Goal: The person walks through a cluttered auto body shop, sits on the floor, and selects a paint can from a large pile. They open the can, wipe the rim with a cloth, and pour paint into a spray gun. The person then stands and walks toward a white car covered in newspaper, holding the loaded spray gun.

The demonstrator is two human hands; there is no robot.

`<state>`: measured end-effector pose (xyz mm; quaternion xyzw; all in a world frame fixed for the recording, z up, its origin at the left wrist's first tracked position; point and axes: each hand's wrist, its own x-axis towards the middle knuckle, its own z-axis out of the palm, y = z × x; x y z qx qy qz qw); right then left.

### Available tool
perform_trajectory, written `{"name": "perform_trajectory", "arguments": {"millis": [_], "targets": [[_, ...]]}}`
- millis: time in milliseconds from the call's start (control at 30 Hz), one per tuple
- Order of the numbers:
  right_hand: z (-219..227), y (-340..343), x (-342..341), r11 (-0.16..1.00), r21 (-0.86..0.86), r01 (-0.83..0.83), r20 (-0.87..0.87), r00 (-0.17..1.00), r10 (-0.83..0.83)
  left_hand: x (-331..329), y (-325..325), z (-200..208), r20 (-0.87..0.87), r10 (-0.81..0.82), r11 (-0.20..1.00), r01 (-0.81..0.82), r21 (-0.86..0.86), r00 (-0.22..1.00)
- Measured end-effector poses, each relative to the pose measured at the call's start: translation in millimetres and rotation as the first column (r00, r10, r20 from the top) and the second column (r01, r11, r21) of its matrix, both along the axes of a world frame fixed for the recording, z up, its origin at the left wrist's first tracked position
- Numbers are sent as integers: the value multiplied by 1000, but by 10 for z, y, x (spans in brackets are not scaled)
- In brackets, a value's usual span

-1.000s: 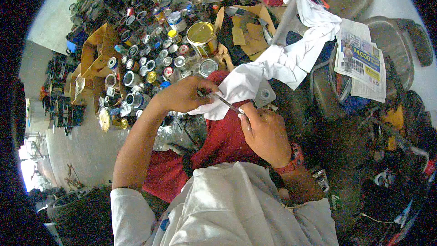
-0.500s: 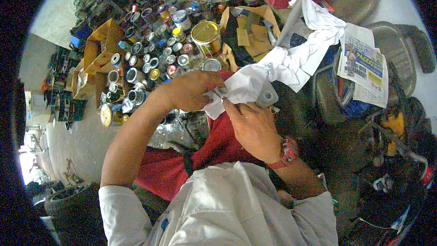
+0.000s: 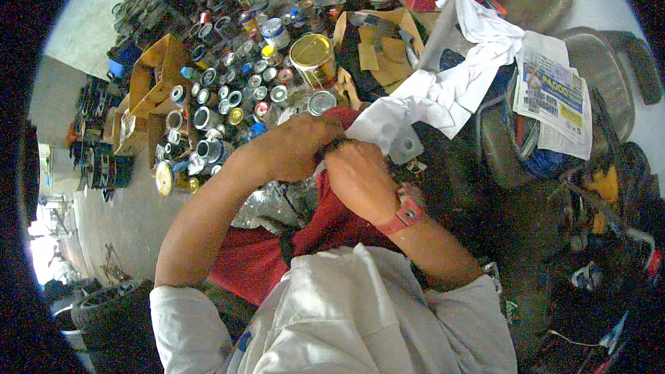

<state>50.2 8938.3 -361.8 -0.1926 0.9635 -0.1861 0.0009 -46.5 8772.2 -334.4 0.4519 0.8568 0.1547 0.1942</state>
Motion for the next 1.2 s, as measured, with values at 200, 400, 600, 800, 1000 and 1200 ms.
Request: {"name": "perform_trajectory", "arguments": {"millis": [200,400,600,800,1000,1200], "targets": [[-104,-8,62,986,-164,40,-142,988,-64,-101,-40,4,43,15,1000,-14,-12,999],[-248,7,179,976,-214,35,-170,983,-73,-99,-81,-10,25,24,999,-25,44,999],[-432,-65,74,969,-233,82,-139,983,-117,-94,-59,41,48,-3,1000,2,10,999],[-588,21,549,958,-279,71,-39,996,-85,-182,-223,127,-43,36,998,-38,-52,998],[-423,241,772,803,-564,196,-69,957,-282,-152,-461,-20,37,110,990,-112,82,993],[-424,203,641,807,-568,162,-113,956,-272,-18,-677,-188,295,44,994,-70,80,955]]}}
